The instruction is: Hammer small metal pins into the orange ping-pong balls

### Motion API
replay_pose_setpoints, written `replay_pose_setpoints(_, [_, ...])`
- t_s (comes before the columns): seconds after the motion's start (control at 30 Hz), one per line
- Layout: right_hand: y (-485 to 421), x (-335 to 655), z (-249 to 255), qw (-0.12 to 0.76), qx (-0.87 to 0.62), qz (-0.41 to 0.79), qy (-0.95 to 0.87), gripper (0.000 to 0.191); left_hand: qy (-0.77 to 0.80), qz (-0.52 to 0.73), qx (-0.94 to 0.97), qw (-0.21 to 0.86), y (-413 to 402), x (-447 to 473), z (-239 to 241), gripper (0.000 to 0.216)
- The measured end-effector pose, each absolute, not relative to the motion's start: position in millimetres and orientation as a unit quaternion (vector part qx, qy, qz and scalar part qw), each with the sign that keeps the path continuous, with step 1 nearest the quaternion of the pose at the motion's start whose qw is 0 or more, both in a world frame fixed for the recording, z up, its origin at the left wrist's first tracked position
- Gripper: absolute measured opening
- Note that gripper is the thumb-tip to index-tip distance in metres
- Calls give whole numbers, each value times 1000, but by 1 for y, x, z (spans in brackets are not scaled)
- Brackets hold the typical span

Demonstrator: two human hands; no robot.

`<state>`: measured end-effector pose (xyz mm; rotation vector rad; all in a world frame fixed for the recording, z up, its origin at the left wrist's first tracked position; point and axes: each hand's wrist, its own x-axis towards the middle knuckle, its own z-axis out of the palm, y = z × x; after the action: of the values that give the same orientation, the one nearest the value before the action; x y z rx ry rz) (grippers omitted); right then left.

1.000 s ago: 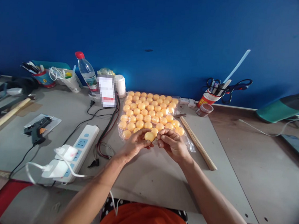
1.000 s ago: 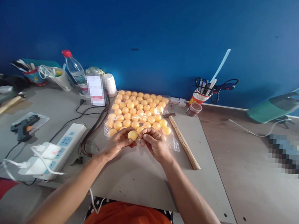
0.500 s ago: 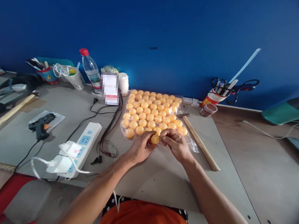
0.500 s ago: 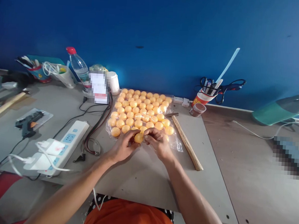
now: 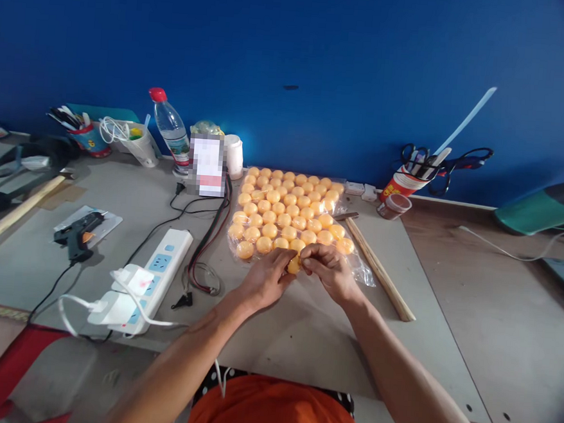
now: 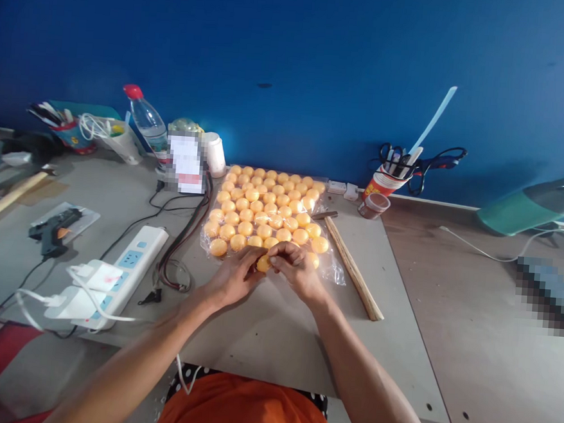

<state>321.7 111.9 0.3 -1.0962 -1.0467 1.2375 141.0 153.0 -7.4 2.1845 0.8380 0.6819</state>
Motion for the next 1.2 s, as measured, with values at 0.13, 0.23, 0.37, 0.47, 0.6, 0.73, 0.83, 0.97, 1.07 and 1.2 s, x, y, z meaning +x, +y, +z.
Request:
replay_pose_setpoints(0.13, [112,321,2,562,-470,527,-431,19,330,292,809,390,152,142,-8,43])
replay_pose_setpoints(0.23, [112,321,4,573,-456,542,-413,19,351,346,710,503,154,145,-7,41])
replay_pose_setpoints(0.37, [112,322,6,583,-441,554,-398,20,331,363,525,696,157,146,-2,50])
replay_pose_setpoints(0.47, [111,322,5,579,-432,557,-408,18,319,364,475,735,159,144,4,54])
replay_pose_setpoints(0.6, [111,321,4,570,-428,555,-429,16,313,358,452,754,160,143,6,55])
replay_pose_setpoints(0.73, [111,319,3,571,-428,550,-433,14,319,349,452,756,160,143,3,54])
replay_pose_setpoints(0.83, [112,316,2,571,-432,549,-430,17,320,339,459,756,160,143,2,53])
replay_pose_setpoints(0.97, [112,314,1,572,-433,560,-415,18,321,336,469,752,160,144,1,55])
replay_pose_setpoints(1.07, [112,313,0,566,-426,572,-414,17,322,334,475,748,159,144,0,57])
replay_pose_setpoints(1.2, [112,314,-1,566,-426,588,-390,18,316,336,475,750,158,145,1,57])
